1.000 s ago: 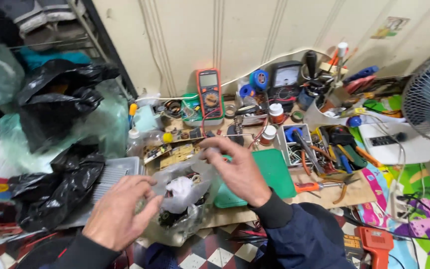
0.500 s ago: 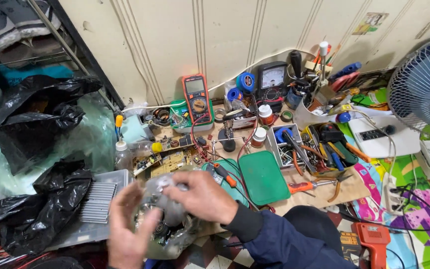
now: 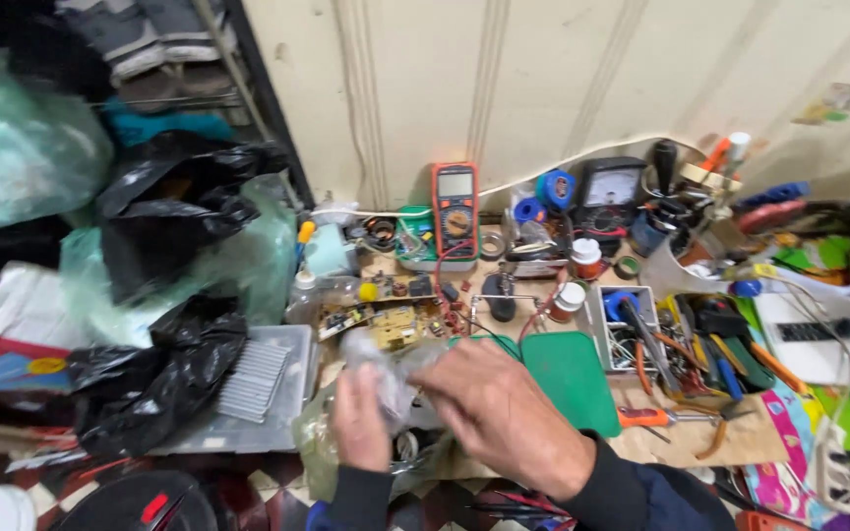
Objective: Sorting and bagging various small electronic components on a cluttered workbench.
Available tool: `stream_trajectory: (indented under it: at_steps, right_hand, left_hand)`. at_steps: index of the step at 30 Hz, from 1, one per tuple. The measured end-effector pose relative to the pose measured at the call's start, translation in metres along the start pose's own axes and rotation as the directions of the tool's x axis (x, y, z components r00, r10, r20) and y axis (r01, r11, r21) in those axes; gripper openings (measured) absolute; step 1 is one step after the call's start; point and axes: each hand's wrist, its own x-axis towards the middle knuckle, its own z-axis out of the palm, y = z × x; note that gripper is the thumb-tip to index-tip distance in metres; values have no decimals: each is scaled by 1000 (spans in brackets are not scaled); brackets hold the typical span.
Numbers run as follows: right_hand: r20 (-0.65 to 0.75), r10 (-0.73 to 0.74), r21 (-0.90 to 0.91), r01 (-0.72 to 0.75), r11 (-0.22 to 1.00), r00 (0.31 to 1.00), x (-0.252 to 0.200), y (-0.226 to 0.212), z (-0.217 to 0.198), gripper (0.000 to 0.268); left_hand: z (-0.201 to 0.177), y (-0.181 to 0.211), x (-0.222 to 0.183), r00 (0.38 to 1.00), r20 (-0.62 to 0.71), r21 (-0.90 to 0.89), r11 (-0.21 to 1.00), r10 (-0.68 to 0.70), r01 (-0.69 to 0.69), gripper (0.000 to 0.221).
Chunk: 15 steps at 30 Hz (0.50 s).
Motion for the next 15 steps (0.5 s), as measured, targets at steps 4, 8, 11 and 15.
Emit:
stream_trajectory:
  at_steps: [4, 8, 11, 15]
  right_hand:
    - [148, -161, -28, 167, 986, 976, 23, -16, 12, 43]
    - [222, -96, -51, 110, 993, 970, 44, 10, 54, 19]
    - [274, 78, -72, -60, 996, 959, 55, 26, 72, 15]
    - [226, 269, -3, -276, 961, 936, 60, 23, 77, 23]
  left_hand:
    - [7, 14, -2, 978, 209, -37, 999, 24, -16, 37]
    - [-12, -5, 3, 933, 356, 126, 988, 43, -93, 26]
    - [-21, 22, -7, 866, 489, -8, 993, -98, 117, 25]
    - [-28, 37, -12, 726, 683, -243, 912, -81, 331, 38]
